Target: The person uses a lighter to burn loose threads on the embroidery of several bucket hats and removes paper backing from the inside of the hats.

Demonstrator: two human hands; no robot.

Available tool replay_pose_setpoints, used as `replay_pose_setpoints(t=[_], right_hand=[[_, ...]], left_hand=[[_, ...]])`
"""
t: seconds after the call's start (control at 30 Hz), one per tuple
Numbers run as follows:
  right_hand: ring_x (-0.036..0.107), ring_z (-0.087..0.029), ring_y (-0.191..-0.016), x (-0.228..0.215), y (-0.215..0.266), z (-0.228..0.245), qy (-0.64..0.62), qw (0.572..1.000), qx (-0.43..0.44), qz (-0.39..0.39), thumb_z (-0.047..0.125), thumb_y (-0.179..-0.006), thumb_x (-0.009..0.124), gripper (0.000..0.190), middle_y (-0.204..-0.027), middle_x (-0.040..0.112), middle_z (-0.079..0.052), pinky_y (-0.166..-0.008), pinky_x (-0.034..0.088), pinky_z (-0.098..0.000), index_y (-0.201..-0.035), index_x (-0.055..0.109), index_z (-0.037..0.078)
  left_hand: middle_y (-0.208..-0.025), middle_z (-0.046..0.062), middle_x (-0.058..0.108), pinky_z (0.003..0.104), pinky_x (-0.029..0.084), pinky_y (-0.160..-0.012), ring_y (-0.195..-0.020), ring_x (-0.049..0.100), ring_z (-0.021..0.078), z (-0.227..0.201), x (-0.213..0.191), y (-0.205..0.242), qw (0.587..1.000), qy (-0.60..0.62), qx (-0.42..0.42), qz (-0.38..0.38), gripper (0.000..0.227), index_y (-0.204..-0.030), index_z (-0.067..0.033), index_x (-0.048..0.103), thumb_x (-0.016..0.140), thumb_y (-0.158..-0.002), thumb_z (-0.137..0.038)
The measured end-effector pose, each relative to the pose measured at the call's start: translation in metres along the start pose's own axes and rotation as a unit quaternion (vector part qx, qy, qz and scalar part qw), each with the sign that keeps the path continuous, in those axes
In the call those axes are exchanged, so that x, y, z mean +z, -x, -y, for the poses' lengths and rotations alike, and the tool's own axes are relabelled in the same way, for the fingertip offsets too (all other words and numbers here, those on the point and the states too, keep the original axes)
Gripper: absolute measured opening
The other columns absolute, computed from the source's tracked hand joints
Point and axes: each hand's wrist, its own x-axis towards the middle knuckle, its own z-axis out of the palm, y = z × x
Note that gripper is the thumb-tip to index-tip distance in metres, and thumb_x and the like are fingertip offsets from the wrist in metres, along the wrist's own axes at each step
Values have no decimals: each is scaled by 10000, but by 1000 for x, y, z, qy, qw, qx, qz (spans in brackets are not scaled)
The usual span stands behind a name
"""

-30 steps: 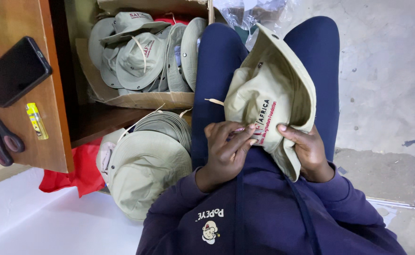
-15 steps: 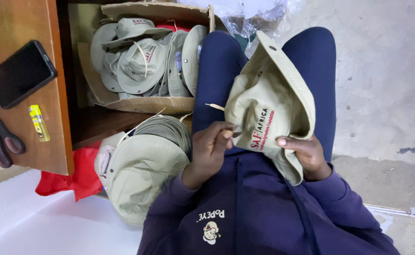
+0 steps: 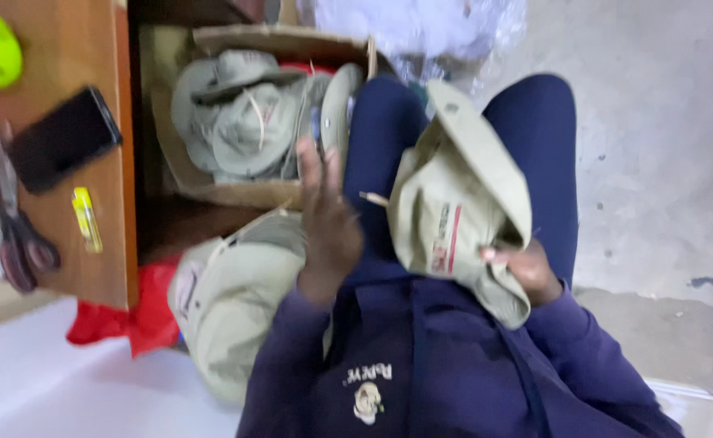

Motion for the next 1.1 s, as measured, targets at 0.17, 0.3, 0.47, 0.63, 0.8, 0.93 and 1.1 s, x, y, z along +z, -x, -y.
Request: replay_pose_setpoints(t=[0.17, 0.3, 0.47, 0.63, 0.8, 0.93, 1.1], right_hand=[[711, -506, -1070, -43, 22, -36, 155, 970, -9, -187, -17, -855, 666, 511, -1253, 698, -363, -977, 497, -756, -1331, 590, -184], [721, -233, -1239, -101, 28, -51, 561, 775, -290, 30, 99, -975, 718, 264, -1296, 742, -106, -1273, 465, -377, -1228, 743, 27], [712, -467, -1149, -74, 18, -51, 72, 988, -84, -109, -89, -853, 643, 600, -1296, 694, -316, -995, 537, -668, -1441, 543, -157], [690, -383, -1214, -66, 26, -44, 359, 913, -177, -79, 14, -922, 682, 381, -1315, 695, -244, -1145, 482, -574, -1298, 659, -42], [666, -275, -1276, 40, 23, -13, 437, 872, -182, -125, 78, -943, 681, 344, -1394, 681, -148, -1221, 480, -432, -1283, 702, 34], [620, -295, -1254, 146, 4, 19, 243, 918, 35, -312, 30, -888, 553, 551, -1419, 629, -172, -1122, 499, -420, -1430, 567, -68], [392, -494, -1415, 123, 1, 58, 256, 821, 330, -388, 139, -1228, 152, 508, -1553, 451, -361, -1237, 262, -584, -1630, 390, -62]], left_hand=[[-1478, 211, 637, 465, 468, -1290, -1398, 611, 343, -62, -66, -26, 664, 613, -85, 418, 409, -1493, 10, 537, 449, -1094, 5], [-1695, 149, 430, 447, 306, -1411, -1622, 418, 307, -37, -19, 41, 858, 354, 56, 369, 449, -1613, -23, 429, 387, -1166, -1], [-1467, 316, 585, 614, 422, -1261, -1445, 510, 538, -31, -22, 21, 984, 149, -93, -19, 379, -1335, 101, 678, 466, -1082, -84], [-1513, 243, 579, 626, 342, -1274, -1504, 458, 430, -16, -9, 34, 972, 166, 41, 164, 384, -1390, 50, 638, 441, -1092, -92], [-1568, 184, 558, 468, 356, -1319, -1479, 531, 320, 48, -27, 43, 986, -108, -84, 95, 561, -1545, -62, 540, 196, -1102, -57], [-824, 3, 526, 236, 488, -689, -653, 508, 71, 43, -69, 30, 882, 117, -433, -143, 540, -1506, -78, 553, 699, -1018, -257], [-1159, 132, 609, 414, 491, -981, -1095, 621, 265, 85, -140, 46, 886, -54, -447, -113, 582, -1503, -93, 570, 579, -1017, -413]])
